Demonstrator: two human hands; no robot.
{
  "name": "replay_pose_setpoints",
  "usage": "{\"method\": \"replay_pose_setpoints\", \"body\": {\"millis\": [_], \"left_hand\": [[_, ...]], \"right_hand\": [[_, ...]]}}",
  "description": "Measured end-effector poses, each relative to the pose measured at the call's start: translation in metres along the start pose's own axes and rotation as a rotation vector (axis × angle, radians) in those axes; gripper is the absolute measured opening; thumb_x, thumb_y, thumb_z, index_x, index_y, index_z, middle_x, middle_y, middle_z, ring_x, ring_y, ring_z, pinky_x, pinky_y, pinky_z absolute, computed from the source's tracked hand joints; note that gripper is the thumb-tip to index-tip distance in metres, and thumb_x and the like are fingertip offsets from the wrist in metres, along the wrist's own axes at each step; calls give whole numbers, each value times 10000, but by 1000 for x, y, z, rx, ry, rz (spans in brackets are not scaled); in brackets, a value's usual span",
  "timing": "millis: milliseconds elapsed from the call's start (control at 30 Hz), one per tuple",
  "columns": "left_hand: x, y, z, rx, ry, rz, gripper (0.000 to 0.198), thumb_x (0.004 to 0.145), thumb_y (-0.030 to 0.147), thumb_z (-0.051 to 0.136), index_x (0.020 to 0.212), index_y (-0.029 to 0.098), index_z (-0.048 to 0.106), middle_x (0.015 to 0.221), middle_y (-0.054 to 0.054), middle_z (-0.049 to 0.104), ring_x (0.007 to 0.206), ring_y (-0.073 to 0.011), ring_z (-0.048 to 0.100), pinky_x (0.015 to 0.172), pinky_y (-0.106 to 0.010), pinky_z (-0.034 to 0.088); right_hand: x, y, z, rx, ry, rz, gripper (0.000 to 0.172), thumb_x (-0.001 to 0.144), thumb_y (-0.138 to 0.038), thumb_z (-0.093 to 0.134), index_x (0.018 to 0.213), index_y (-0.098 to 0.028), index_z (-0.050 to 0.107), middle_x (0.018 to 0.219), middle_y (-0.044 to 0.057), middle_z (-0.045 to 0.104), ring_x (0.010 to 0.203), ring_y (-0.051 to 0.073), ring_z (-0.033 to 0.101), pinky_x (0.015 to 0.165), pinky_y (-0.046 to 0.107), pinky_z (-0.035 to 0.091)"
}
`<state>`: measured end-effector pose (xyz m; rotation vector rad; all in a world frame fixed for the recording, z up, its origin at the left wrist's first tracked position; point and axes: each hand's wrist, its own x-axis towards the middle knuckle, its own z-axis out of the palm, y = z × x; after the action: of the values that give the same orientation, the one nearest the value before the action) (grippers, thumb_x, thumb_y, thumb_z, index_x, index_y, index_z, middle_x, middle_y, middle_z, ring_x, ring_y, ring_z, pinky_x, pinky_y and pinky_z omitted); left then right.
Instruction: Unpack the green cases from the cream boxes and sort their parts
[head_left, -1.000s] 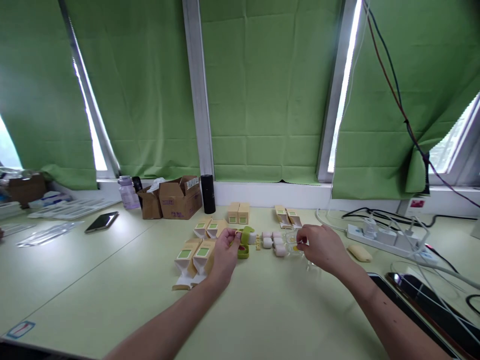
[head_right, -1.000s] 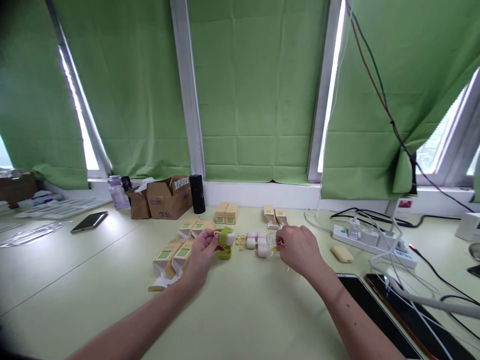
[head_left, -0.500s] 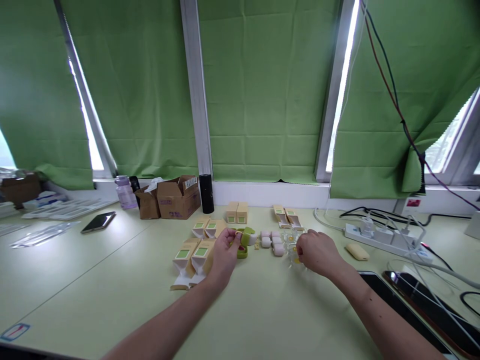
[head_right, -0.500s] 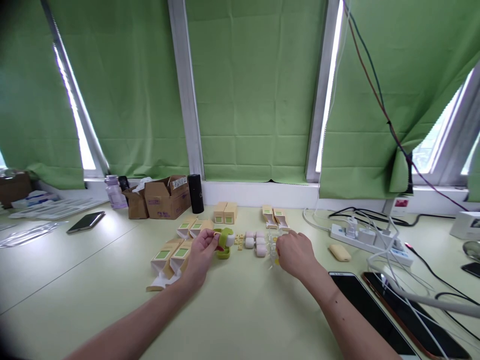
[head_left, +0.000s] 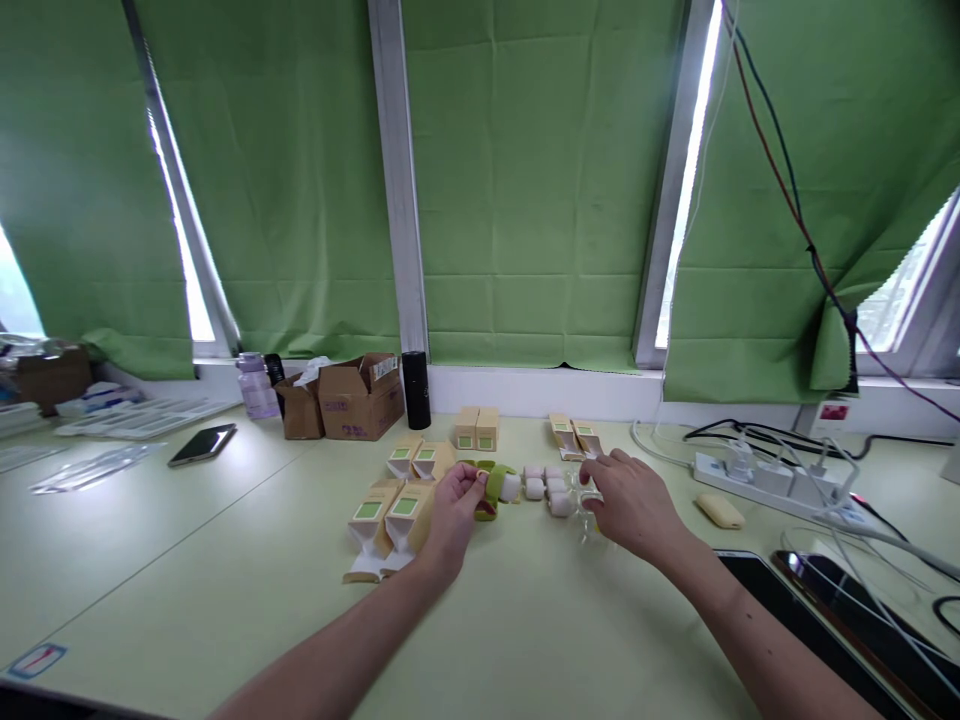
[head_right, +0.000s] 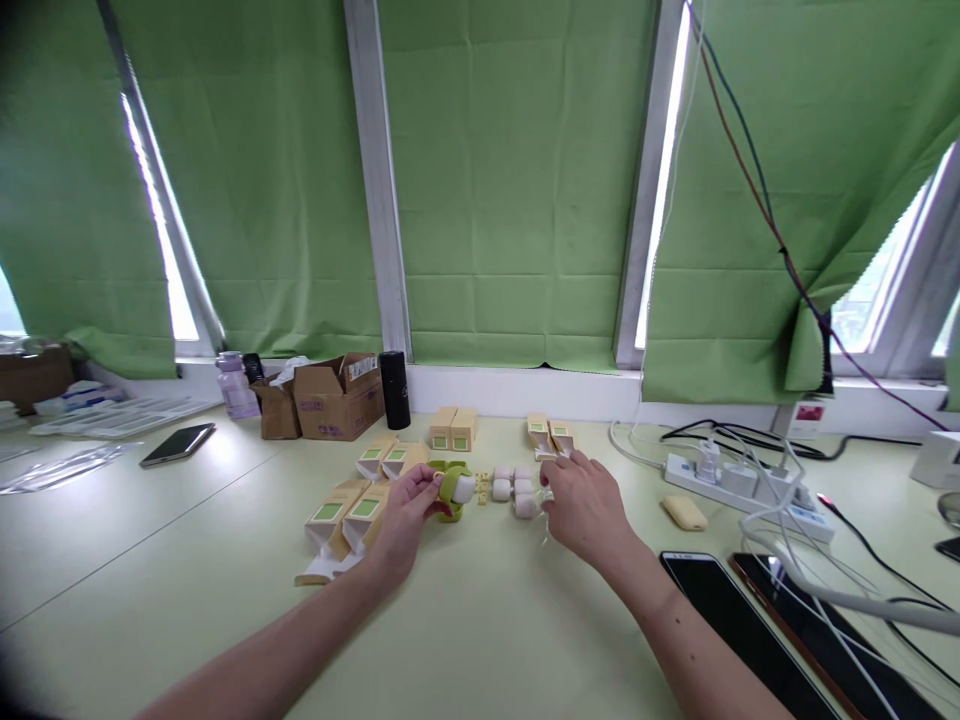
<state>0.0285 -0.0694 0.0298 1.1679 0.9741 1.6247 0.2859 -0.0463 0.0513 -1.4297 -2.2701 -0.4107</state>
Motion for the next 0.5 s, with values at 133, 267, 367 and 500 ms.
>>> {"method": "replay_pose_setpoints", "body": {"millis": [133, 267, 367, 500], "left_hand": [[-3, 2, 1, -61, -39, -72, 317, 720, 401, 784, 762, 186, 555, 709, -2, 600, 642, -146, 580, 525, -258, 518], [-5, 0, 2, -69, -80, -130, 239, 708, 335, 732, 756, 188, 551, 696, -2, 591, 622, -142, 573, 471, -232, 478], [-7, -2, 3, -49, -110, -164, 230, 708, 325, 716, 744, 195, 529, 672, 6, 582, 600, -138, 573, 448, -218, 460], [-12, -1, 6, -6, -143, -196, 218, 704, 303, 702, 727, 200, 510, 641, 22, 560, 578, -130, 566, 411, -191, 426]], "right_hand": [[-2, -18, 3, 118, 387, -236, 171, 904, -108, 611, 1039, -192, 675, 994, 93, 715, 956, 267, 607, 811, 391, 471], [-8, -40, 11, 191, 544, -416, 325, 953, -96, 564, 1264, -175, 616, 1111, 121, 697, 1025, 274, 609, 858, 413, 505], [-12, -53, 17, 187, 544, -463, 411, 960, -91, 542, 1357, -192, 573, 1214, 139, 671, 1097, 289, 607, 874, 429, 529], [-13, -61, 20, 169, 528, -489, 457, 938, -48, 508, 1353, -221, 586, 1265, 144, 654, 1158, 298, 608, 894, 442, 553]]}}
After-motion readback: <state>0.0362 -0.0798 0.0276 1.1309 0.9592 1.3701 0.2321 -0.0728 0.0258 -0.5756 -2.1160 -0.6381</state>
